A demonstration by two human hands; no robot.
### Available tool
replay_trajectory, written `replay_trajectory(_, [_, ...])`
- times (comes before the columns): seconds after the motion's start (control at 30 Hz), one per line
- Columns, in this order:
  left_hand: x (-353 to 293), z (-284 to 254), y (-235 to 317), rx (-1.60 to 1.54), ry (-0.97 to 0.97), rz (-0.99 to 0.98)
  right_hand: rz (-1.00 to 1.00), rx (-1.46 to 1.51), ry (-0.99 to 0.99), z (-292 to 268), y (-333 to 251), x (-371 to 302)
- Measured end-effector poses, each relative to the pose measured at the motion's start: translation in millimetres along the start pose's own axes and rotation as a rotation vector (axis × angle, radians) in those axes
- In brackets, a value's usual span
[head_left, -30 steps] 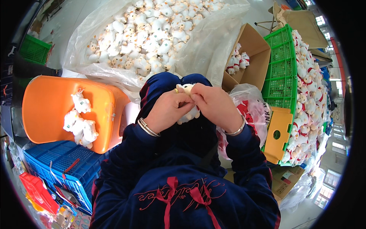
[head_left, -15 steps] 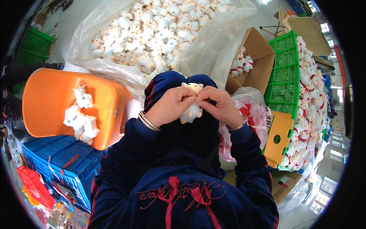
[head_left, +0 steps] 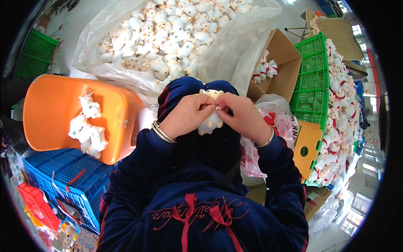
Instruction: The person ties red ribbons around the necks of small white plush toys. They pick up each toy, wrap the ribbon, and tie a bow, then place the finished toy into a nearby container.
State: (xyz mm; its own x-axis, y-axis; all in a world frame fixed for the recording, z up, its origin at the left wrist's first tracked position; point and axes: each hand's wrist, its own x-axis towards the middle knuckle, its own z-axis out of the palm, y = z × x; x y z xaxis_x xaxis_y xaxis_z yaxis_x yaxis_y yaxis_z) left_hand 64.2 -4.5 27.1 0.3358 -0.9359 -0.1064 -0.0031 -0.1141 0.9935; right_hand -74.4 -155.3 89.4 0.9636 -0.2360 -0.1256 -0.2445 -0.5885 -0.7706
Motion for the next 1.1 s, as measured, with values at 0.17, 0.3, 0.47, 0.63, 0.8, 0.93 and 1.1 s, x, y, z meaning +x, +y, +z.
replay_trajectory(0.17, [-3,0,5,-0.012,0.016,-0.062,-0.16,-0.192,0.044,2,5,-2])
replay_trajectory(0.3, [-3,-2,3,0.015,-0.02,-0.083,-0.252,-0.188,0.149,12,19,-5])
replay_trajectory(0.47, [-7,-3,7,0.066,-0.022,-0.066,-0.354,-0.053,0.289,30,44,-14])
replay_trajectory(0.63, [-8,0,4,0.084,0.016,-0.062,-0.446,-0.017,0.343,39,55,-15])
replay_trajectory(0.8, [-6,-4,5,0.037,-0.015,-0.082,-0.461,-0.023,0.36,40,57,-14])
replay_trajectory(0.93, [-4,-6,-3,-0.016,-0.001,-0.024,-0.471,-0.028,0.308,33,53,-12])
replay_trajectory(1.1, [-3,-10,5,-0.015,-0.041,-0.065,-0.487,-0.083,0.209,21,49,-9])
